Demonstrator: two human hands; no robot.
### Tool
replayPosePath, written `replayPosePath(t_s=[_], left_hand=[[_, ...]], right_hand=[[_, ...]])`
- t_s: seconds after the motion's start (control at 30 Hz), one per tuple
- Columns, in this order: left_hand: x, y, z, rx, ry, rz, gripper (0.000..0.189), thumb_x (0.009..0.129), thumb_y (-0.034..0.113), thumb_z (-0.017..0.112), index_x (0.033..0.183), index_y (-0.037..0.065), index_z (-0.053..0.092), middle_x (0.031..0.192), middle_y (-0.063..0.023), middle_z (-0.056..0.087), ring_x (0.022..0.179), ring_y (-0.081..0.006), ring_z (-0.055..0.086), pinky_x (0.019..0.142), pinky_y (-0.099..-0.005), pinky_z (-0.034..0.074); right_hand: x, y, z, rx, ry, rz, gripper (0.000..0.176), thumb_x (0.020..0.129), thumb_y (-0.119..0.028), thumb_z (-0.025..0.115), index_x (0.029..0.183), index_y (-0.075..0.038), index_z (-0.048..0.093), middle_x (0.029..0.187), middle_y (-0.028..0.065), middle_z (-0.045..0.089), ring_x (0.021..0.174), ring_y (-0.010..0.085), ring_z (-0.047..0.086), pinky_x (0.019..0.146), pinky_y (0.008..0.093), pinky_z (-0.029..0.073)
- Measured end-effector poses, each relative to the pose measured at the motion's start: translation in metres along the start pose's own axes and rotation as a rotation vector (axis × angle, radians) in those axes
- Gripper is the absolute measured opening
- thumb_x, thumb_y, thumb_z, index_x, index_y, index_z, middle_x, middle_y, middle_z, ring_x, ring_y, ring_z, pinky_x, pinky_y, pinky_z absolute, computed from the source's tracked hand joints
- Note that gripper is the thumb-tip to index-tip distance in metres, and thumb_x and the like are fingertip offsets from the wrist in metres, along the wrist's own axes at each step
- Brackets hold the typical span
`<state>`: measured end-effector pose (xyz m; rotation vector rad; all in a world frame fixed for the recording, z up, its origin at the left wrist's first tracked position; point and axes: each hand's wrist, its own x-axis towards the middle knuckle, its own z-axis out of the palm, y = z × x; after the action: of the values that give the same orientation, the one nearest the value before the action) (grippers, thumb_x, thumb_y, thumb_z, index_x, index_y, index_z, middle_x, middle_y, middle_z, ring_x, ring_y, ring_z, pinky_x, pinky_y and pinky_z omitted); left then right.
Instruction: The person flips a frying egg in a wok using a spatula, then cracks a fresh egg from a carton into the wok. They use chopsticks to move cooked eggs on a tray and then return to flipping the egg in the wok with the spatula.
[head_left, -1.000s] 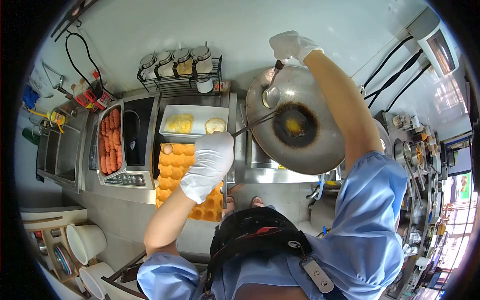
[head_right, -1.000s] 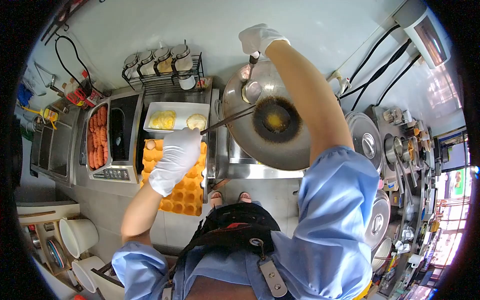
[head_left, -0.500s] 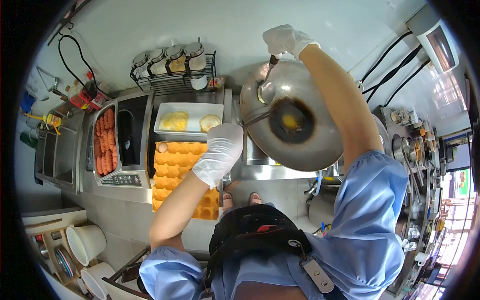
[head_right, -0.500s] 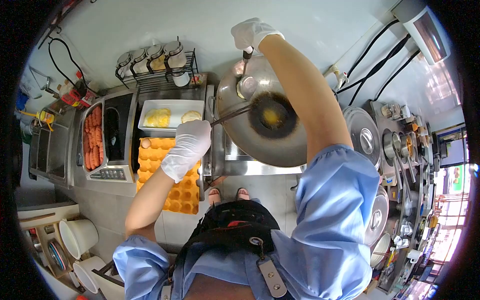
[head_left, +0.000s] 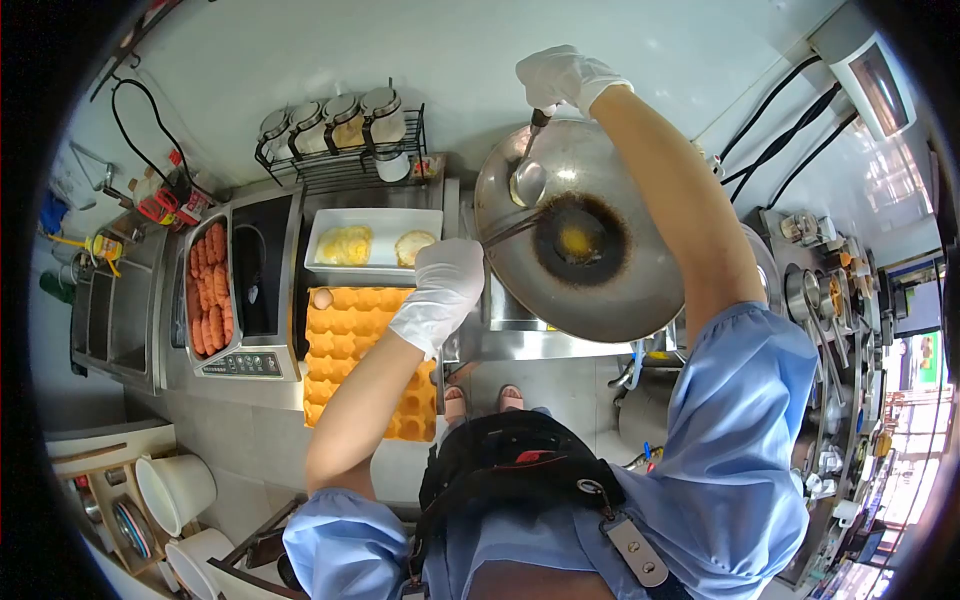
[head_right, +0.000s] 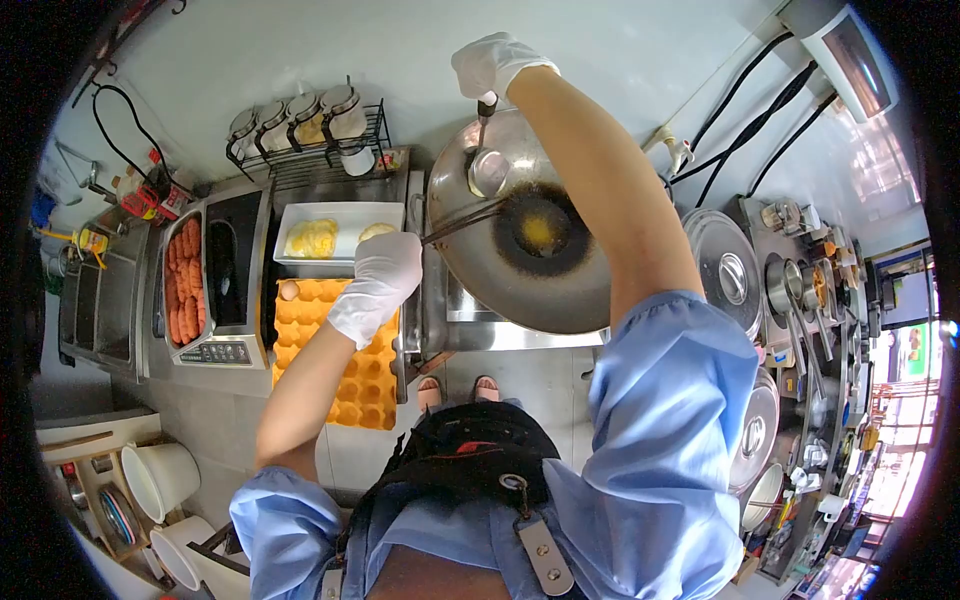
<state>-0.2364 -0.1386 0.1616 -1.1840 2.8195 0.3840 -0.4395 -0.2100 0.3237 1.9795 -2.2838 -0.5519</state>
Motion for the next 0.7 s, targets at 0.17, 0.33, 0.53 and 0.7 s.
replayPosePath(t_s=[0.17,0.33,0.53,0.7], left_hand=[[0.013,-0.004,0.01,-0.022,0.082,0.001,0.017,0.076,0.013,0.053,0.073,0.004,0.067,0.072,-0.0178,0.064,0.071,-0.0341,0.063,0.063,-0.0412,0.05],[0.016,-0.008,0.016,-0.044,0.149,0.022,0.017,0.076,0.014,0.054,0.071,0.003,0.066,0.071,-0.0187,0.064,0.071,-0.0346,0.063,0.063,-0.0425,0.049],[0.017,-0.011,0.017,-0.049,0.168,0.009,0.018,0.076,0.014,0.053,0.072,0.002,0.065,0.073,-0.0201,0.063,0.073,-0.0363,0.063,0.066,-0.0433,0.049],[0.014,-0.012,0.014,-0.022,0.08,-0.017,0.02,0.079,0.018,0.053,0.075,0.002,0.066,0.076,-0.019,0.063,0.074,-0.036,0.062,0.067,-0.0432,0.049]], right_hand=[[-0.012,0.004,-0.001,0.009,0.016,0.012,0.017,0.07,-0.012,0.058,0.079,-0.001,0.067,0.071,0.0114,0.064,0.065,0.026,0.063,0.058,0.0363,0.05],[-0.016,0.049,0.01,0.024,0.012,0.031,0.017,0.07,-0.012,0.058,0.079,-0.001,0.067,0.072,0.0112,0.064,0.066,0.0259,0.063,0.058,0.0362,0.05],[-0.029,0.078,0.049,-0.061,-0.102,0.087,0.017,0.066,-0.013,0.061,0.081,-0.007,0.068,0.074,0.0113,0.065,0.07,0.0276,0.063,0.061,0.0361,0.05],[-0.029,0.08,0.084,-0.084,-0.142,0.133,0.02,0.065,-0.015,0.061,0.084,-0.011,0.068,0.082,0.0088,0.066,0.078,0.0285,0.063,0.067,0.0345,0.049]])
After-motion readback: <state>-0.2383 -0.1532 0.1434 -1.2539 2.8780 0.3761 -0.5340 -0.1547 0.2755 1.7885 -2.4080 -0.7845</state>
